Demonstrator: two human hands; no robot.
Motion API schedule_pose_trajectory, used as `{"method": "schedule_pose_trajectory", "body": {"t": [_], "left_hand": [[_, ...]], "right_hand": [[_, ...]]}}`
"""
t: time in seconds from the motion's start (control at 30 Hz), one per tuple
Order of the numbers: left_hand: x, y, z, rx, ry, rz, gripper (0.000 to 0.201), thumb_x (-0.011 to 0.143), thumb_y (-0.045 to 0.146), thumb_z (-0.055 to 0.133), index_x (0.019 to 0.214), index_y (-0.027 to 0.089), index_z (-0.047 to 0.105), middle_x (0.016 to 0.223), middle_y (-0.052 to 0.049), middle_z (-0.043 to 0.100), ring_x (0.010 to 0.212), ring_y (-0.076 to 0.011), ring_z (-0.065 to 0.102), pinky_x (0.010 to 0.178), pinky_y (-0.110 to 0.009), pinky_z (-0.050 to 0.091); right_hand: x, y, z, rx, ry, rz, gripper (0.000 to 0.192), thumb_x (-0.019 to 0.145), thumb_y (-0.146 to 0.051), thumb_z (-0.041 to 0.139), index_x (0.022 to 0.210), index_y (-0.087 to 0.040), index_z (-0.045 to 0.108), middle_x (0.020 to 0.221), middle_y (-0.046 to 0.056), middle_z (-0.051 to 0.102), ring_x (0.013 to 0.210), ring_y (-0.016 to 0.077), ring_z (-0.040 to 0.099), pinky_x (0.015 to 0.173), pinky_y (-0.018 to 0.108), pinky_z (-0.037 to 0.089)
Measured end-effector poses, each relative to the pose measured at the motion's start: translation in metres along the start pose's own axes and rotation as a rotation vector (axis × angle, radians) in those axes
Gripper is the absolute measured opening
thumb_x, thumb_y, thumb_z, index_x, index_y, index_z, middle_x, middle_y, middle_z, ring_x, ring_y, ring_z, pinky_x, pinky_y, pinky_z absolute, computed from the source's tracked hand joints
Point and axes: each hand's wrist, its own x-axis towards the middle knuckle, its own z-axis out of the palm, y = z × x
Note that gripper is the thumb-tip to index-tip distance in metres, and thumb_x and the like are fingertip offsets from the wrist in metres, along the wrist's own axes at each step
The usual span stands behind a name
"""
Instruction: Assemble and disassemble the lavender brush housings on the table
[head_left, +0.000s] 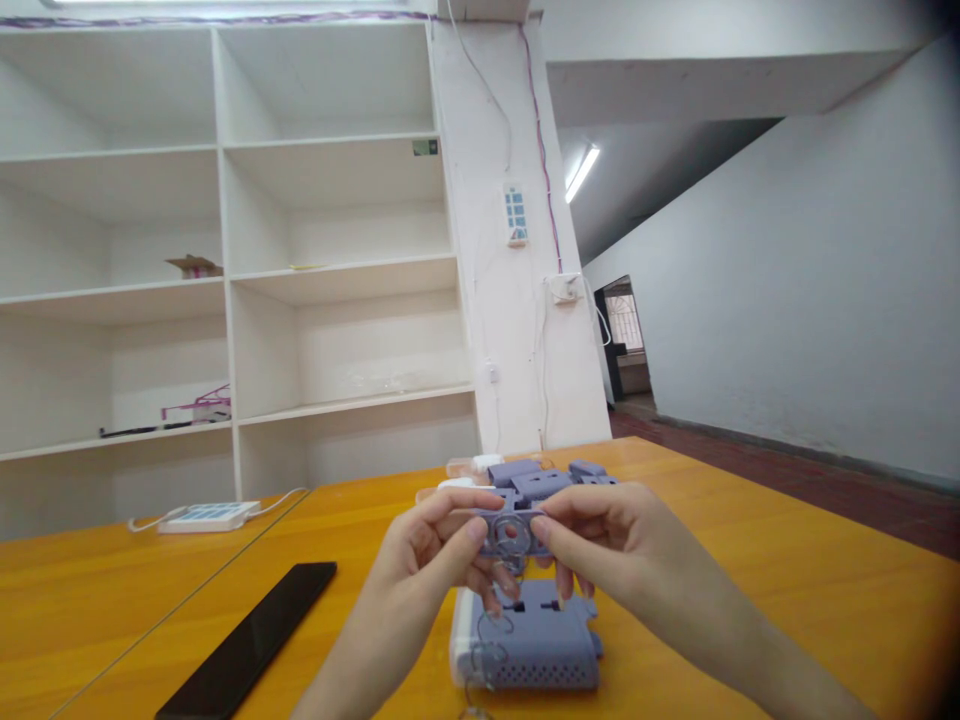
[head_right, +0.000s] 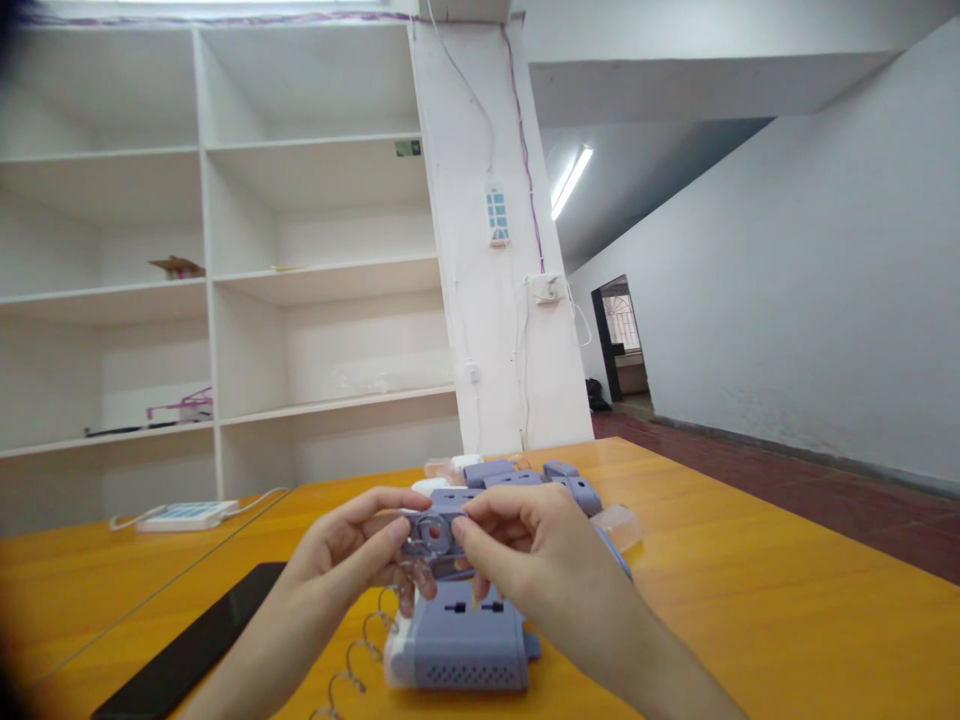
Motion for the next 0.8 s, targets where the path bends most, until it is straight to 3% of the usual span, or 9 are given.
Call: {"method": "schedule_pose_trajectory", "body": {"t": [0.13,0.23,0.33,0.43,0.63,0.8], "left_hand": [[-0.005,0.006,0.008,0.125,0.112,-0.033,0.040,0.097,0.047,0.060,0.118,0.013,0.061,0.091,-0.011,0.074,0.085,-0.0242,0.073,0.071,-0.037,0.063],[-0.013,0.011,0.015,0.256,0.106,-0.129,0.045,0.092,0.048,0.068,0.124,0.018,0.058,0.110,-0.012,0.072,0.096,-0.0254,0.071,0.076,-0.038,0.063],[-0.020,0.011,0.021,0.299,0.063,-0.246,0.050,0.086,0.044,0.074,0.127,0.020,0.057,0.116,-0.010,0.069,0.085,-0.0191,0.070,0.073,-0.033,0.062],[-0.024,0.008,0.024,0.356,0.047,-0.288,0.054,0.083,0.038,0.074,0.131,0.022,0.055,0.108,-0.007,0.070,0.066,-0.0124,0.067,0.063,-0.027,0.058],[-0.031,0.009,0.025,0.539,0.015,-0.309,0.038,0.088,0.037,0.063,0.123,0.023,0.057,0.080,0.000,0.069,0.058,-0.0170,0.071,0.048,-0.021,0.047],[-0.038,0.010,0.028,0.721,0.112,-0.140,0.028,0.092,0.035,0.059,0.117,0.024,0.054,0.062,0.005,0.060,0.051,-0.0142,0.059,0.049,-0.022,0.042]], "right_hand": [[-0.002,0.001,0.005,-0.167,0.096,0.012,0.023,0.093,-0.030,0.061,0.078,-0.018,0.073,0.062,-0.001,0.065,0.053,0.0122,0.060,0.048,0.021,0.044],[-0.005,-0.002,0.010,-0.300,0.129,-0.008,0.028,0.092,-0.030,0.058,0.069,-0.018,0.067,0.055,-0.002,0.058,0.048,0.0124,0.056,0.045,0.022,0.037],[-0.009,-0.005,0.014,-0.470,0.160,-0.051,0.030,0.092,-0.027,0.056,0.063,-0.019,0.062,0.053,-0.003,0.055,0.049,0.0115,0.050,0.046,0.024,0.032],[-0.012,-0.008,0.016,-0.556,0.141,-0.043,0.032,0.093,-0.025,0.054,0.062,-0.019,0.062,0.054,-0.003,0.052,0.052,0.0108,0.046,0.048,0.024,0.030],[-0.012,-0.013,0.014,-0.492,0.050,0.012,0.040,0.097,-0.035,0.053,0.060,-0.019,0.052,0.055,-0.006,0.044,0.054,0.0099,0.041,0.047,0.024,0.025],[-0.013,-0.013,0.012,-0.479,0.041,0.056,0.045,0.098,-0.043,0.049,0.060,-0.020,0.042,0.057,-0.005,0.041,0.055,0.0111,0.040,0.049,0.027,0.025]]}}
